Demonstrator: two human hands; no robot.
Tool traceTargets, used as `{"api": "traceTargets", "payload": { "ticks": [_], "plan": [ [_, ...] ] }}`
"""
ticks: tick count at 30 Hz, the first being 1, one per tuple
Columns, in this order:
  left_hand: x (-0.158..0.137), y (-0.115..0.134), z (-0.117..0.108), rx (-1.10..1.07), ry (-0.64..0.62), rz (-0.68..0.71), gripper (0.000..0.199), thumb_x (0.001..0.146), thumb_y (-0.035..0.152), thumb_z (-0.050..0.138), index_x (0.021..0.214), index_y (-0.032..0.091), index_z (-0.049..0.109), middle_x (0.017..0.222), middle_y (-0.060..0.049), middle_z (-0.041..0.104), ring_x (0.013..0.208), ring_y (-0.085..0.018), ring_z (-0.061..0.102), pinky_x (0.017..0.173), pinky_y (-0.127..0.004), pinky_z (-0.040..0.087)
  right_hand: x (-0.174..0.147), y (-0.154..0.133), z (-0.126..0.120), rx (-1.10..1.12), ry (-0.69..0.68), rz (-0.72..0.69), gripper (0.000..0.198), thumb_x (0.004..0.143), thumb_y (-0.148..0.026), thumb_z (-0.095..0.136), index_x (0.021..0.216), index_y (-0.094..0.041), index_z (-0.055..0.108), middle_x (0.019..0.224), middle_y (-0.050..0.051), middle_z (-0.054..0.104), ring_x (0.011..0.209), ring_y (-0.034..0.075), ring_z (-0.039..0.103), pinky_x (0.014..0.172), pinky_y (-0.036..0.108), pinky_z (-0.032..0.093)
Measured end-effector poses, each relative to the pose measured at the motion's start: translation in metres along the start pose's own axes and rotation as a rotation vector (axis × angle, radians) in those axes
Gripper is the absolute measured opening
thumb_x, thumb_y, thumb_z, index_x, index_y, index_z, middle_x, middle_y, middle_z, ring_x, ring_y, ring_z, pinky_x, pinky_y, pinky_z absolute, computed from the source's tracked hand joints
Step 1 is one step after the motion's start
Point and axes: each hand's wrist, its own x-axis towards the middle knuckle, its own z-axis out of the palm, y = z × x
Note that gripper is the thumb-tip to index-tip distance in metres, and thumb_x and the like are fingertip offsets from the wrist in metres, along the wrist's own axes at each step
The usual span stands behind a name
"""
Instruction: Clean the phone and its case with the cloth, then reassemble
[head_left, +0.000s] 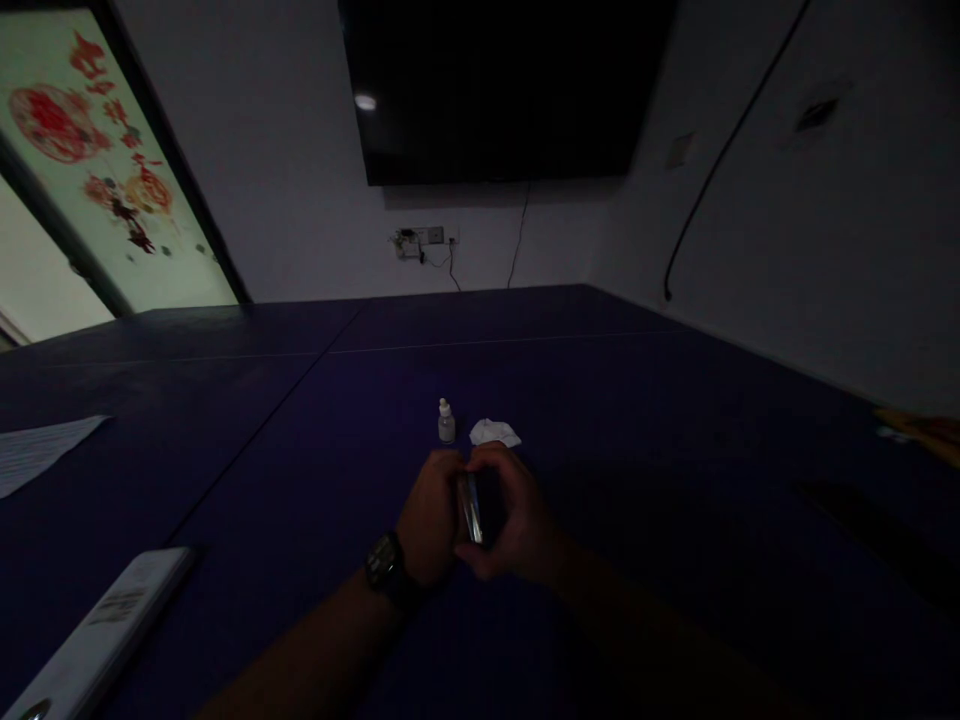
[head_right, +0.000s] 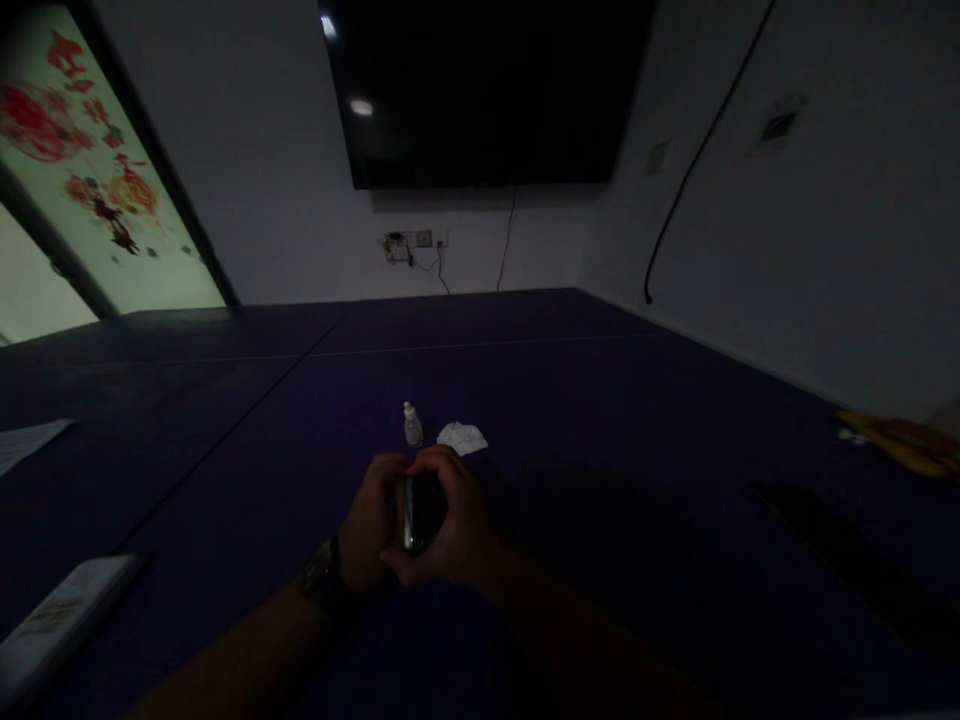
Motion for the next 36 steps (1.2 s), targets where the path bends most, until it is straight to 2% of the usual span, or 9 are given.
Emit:
{"api": "traceTargets", "payload": {
  "ticks": [4, 9, 12, 15, 20, 25, 28, 32, 36],
  "plan": [
    [0.001, 0.006, -0.001, -0.055, -0.040, 0.003, 0.023, 0.094, 0.020, 0.051, 0.117, 0.022, 0.054, 0.107, -0.007, 0.064, 0.092, -0.020, 0.061, 0.078, -0.034, 0.051, 0.001, 0.000, -0.002, 0.029, -0.032, -0.003, 0.072, 0.052, -0.036, 0.087, 0.111, -0.028, 0.047, 0.106, 0.004, 0.054, 0.095, 0.025, 0.055, 0.080, 0.037, 0.048],
    [0.002, 0.014, 0.001, -0.089, -0.049, -0.017, 0.015, 0.093, 0.022, 0.051, 0.108, 0.021, 0.054, 0.099, -0.005, 0.062, 0.085, -0.019, 0.059, 0.074, -0.033, 0.051, 0.000, 0.000, -0.002, 0.060, -0.040, -0.021, 0.069, 0.052, -0.047, 0.090, 0.101, -0.028, 0.045, 0.095, 0.000, 0.049, 0.082, 0.020, 0.050, 0.070, 0.032, 0.043],
    [0.002, 0.021, 0.004, -0.081, -0.055, -0.070, 0.010, 0.094, 0.025, 0.053, 0.102, 0.020, 0.055, 0.098, -0.005, 0.063, 0.085, -0.019, 0.060, 0.073, -0.033, 0.050, -0.003, -0.001, 0.005, 0.095, 0.040, 0.025, 0.044, 0.072, -0.048, 0.077, 0.094, -0.026, 0.046, 0.089, -0.001, 0.048, 0.077, 0.018, 0.048, 0.067, 0.031, 0.041],
    [0.003, 0.027, 0.007, -0.061, -0.011, -0.096, 0.009, 0.097, 0.026, 0.048, 0.096, 0.020, 0.054, 0.093, -0.004, 0.061, 0.081, -0.018, 0.058, 0.070, -0.032, 0.049, -0.005, -0.004, 0.014, 0.127, 0.139, 0.062, 0.013, 0.091, -0.037, 0.054, 0.088, -0.025, 0.050, 0.084, 0.000, 0.049, 0.077, 0.018, 0.049, 0.069, 0.033, 0.041],
    [-0.002, 0.025, 0.011, -0.025, 0.055, -0.045, 0.007, 0.099, 0.022, 0.045, 0.097, 0.021, 0.052, 0.088, -0.003, 0.059, 0.075, -0.017, 0.056, 0.065, -0.029, 0.047, -0.001, -0.007, 0.018, 0.187, 0.204, 0.064, 0.027, 0.099, -0.037, 0.045, 0.075, -0.024, 0.050, 0.073, 0.000, 0.049, 0.068, 0.018, 0.048, 0.064, 0.033, 0.039],
    [-0.007, 0.021, 0.009, -0.123, 0.050, 0.110, 0.023, 0.098, 0.017, 0.045, 0.120, 0.024, 0.047, 0.106, -0.007, 0.057, 0.096, -0.019, 0.058, 0.082, -0.033, 0.050, -0.002, -0.009, 0.015, 0.234, 0.239, 0.065, 0.037, 0.104, -0.036, 0.040, 0.071, -0.024, 0.048, 0.067, -0.002, 0.046, 0.062, 0.016, 0.045, 0.060, 0.031, 0.037],
    [-0.012, 0.022, 0.006, -0.230, 0.020, 0.121, 0.026, 0.103, 0.029, 0.038, 0.128, 0.026, 0.047, 0.110, -0.008, 0.053, 0.102, -0.021, 0.055, 0.087, -0.036, 0.049, -0.004, -0.010, 0.015, 0.233, 0.203, 0.047, 0.037, 0.104, -0.035, 0.041, 0.070, -0.023, 0.049, 0.067, -0.001, 0.048, 0.063, 0.016, 0.047, 0.062, 0.032, 0.038],
    [-0.017, 0.027, 0.008, -0.307, 0.005, 0.158, 0.048, 0.102, 0.056, 0.032, 0.135, 0.025, 0.046, 0.116, -0.011, 0.049, 0.106, -0.026, 0.052, 0.085, -0.041, 0.049, -0.003, -0.010, 0.015, 0.268, 0.222, 0.106, 0.037, 0.103, -0.038, 0.042, 0.069, -0.023, 0.049, 0.066, -0.001, 0.047, 0.061, 0.016, 0.047, 0.059, 0.031, 0.038],
    [-0.012, 0.031, 0.019, -0.190, 0.127, 0.147, 0.039, 0.097, 0.056, 0.046, 0.120, 0.025, 0.044, 0.108, -0.008, 0.048, 0.101, -0.025, 0.051, 0.082, -0.040, 0.047, 0.001, -0.012, 0.015, 0.297, 0.215, 0.116, 0.037, 0.103, -0.039, 0.044, 0.070, -0.024, 0.049, 0.066, -0.001, 0.047, 0.061, 0.016, 0.047, 0.059, 0.032, 0.039]
  ]
}}
